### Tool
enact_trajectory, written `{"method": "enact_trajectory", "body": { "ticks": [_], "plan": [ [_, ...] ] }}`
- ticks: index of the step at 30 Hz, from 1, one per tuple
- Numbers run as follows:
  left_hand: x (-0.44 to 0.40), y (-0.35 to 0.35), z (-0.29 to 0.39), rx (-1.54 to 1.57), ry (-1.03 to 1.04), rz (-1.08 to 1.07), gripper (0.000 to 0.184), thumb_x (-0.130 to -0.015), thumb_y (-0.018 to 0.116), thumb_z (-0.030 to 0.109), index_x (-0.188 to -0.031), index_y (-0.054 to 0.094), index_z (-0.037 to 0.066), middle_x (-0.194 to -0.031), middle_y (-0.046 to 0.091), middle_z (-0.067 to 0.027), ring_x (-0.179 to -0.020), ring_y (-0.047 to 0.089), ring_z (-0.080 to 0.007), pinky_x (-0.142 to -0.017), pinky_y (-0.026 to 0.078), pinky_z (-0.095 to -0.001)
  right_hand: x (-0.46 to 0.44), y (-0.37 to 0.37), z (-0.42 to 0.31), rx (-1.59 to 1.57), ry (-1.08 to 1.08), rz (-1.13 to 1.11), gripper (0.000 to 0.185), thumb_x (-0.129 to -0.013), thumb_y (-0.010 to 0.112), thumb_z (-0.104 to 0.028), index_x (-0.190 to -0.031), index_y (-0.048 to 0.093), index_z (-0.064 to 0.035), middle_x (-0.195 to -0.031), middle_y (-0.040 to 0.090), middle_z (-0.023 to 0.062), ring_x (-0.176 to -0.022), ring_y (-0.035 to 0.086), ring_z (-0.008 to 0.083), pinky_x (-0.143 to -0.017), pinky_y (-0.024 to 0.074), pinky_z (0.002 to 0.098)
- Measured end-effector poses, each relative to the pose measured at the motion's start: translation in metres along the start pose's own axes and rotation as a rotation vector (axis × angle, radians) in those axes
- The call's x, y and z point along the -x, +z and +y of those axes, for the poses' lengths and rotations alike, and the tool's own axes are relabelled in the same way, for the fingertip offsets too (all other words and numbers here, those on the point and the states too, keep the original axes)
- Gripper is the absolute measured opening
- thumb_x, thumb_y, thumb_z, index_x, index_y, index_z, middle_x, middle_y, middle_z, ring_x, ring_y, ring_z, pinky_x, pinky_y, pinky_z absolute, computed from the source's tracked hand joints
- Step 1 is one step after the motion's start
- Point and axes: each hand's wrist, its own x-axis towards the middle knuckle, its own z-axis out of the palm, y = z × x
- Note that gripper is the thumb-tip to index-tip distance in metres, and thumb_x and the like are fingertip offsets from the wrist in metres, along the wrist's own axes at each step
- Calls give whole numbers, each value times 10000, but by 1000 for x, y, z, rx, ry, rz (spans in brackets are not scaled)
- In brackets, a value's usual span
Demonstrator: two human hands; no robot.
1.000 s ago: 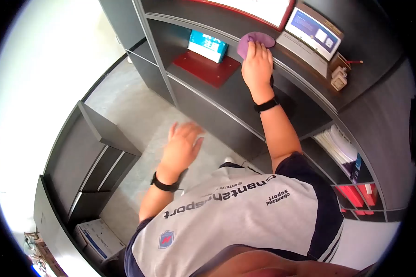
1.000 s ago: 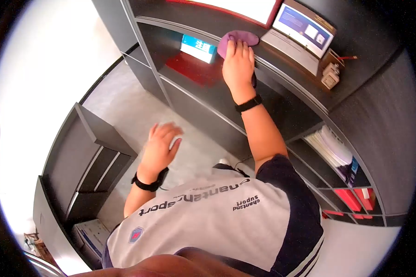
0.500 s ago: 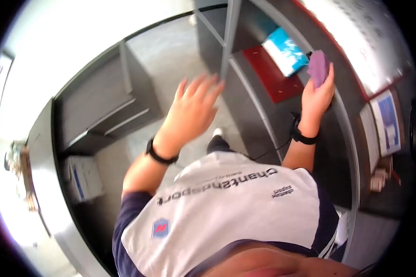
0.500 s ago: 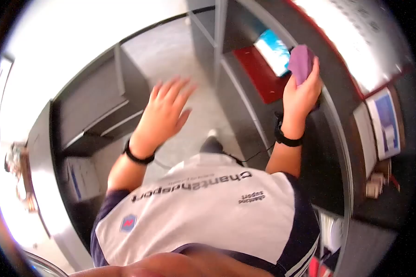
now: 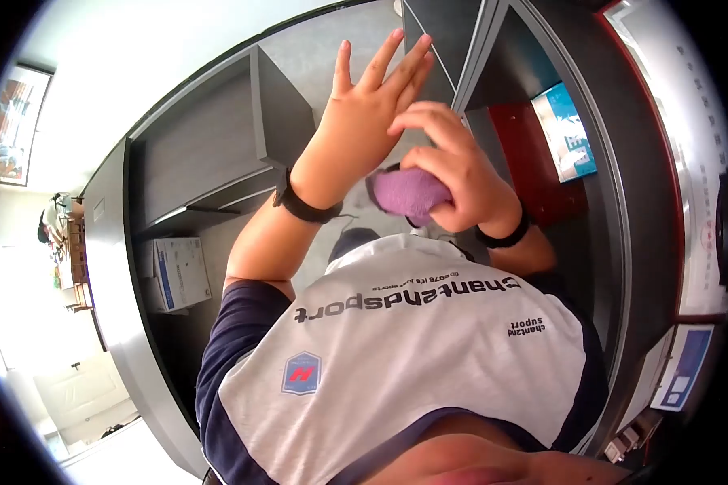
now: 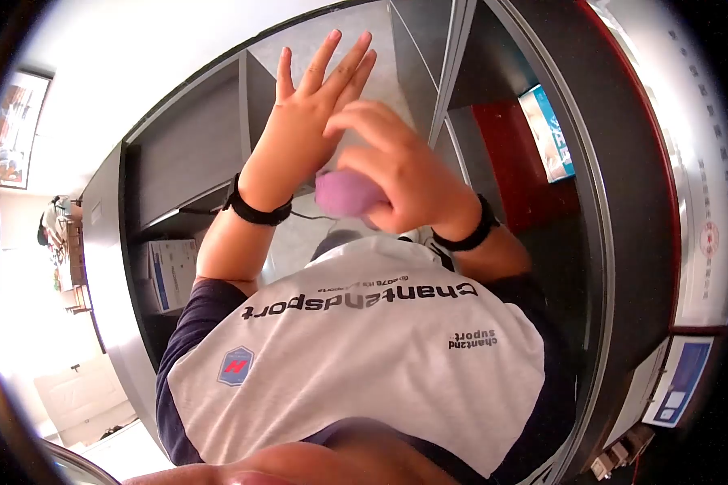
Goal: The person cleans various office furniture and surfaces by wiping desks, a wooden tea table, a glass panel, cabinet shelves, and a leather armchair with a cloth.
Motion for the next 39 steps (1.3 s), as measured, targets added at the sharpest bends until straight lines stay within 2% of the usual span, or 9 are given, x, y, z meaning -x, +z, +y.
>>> {"method": "enact_trajectory", "body": {
  "ticks": [8, 11, 19, 22, 28, 32, 35, 37, 39],
  "plan": [
    [-17, 72, -44, -13, 19, 24, 616, -864, 564, 231, -1462, 460, 124, -1600, 293, -46, -1477, 253, -292, -1115, 216, -675, -33, 17, 57, 104, 127, -33, 313, -553, 632, -48, -856, 579, 14, -1189, 508, 206, -1117, 503, 406, -972, 416, 444],
    [-25, 87, -66, 13, 26, -79, 625, -876, 542, 213, -1479, 426, 93, -1601, 290, -45, -1482, 248, -290, -1125, 197, -674, -44, 38, 68, -132, 137, -181, 298, -568, 644, -37, -858, 588, 7, -1160, 517, 190, -1092, 515, 390, -956, 425, 436],
    [-41, 156, -126, 86, 124, -46, 629, -906, 516, 212, -1511, 373, 116, -1609, 279, -10, -1488, 245, -259, -1120, 249, -653, -80, 69, 143, 91, 195, 34, 299, -575, 634, -19, -871, 591, 4, -1155, 497, 170, -1072, 499, 378, -938, 432, 423],
    [-49, 177, -151, 66, 91, -173, 680, -891, 532, 174, -1529, 324, 65, -1620, 261, -26, -1494, 233, -277, -1131, 219, -658, -95, 81, 157, -90, 307, -149, 305, -576, 645, -9, -877, 599, 5, -1163, 499, 169, -1054, 516, 378, -916, 444, 428],
    [-40, 227, -199, 244, 132, -123, 666, -914, 506, 148, -1547, 303, 120, -1623, 254, -20, -1488, 250, -275, -1142, 178, -661, -126, 122, 196, 194, 280, 89, 289, -597, 657, 0, -882, 605, 7, -1191, 504, 154, -1039, 528, 367, -886, 458, 427],
    [-17, 265, -226, 29, 161, -224, 659, -916, 508, 164, -1541, 305, 118, -1595, 316, -3, -1465, 302, -251, -1113, 229, -672, -142, 154, 208, -143, 420, -296, 355, -595, 653, -6, -948, 611, -8, -1134, 548, 152, -1010, 554, 366, -851, 475, 412],
    [16, 283, -249, 613, 26, -352, 700, -875, 585, 166, -1522, 323, 104, -1493, 448, -103, -1430, 351, -278, -1097, 272, -640, -152, 176, 218, -47, 533, -219, 365, -624, 634, -42, -986, 602, -6, -1117, 571, 147, -994, 574, 367, -821, 488, 406],
    [35, 301, -265, 1412, -120, -535, 431, -975, 559, 208, -1376, 530, 55, -1236, 649, -146, -1056, 634, -239, -941, 474, -427, -152, 187, 240, 91, 547, -181, 369, -654, 580, 31, -1019, 598, -16, -1097, 564, 146, -981, 577, 370, -818, 487, 395],
    [67, 289, -268, 1820, -459, -612, 402, -1016, 522, 262, -1352, 545, 43, -1173, 673, -115, -957, 633, -186, -856, 509, -363, -150, 199, 261, 92, 562, -221, 452, -688, 588, 15, -1133, 587, -64, -1116, 565, 149, -1005, 580, 383, -806, 500, 435]
  ]
}}
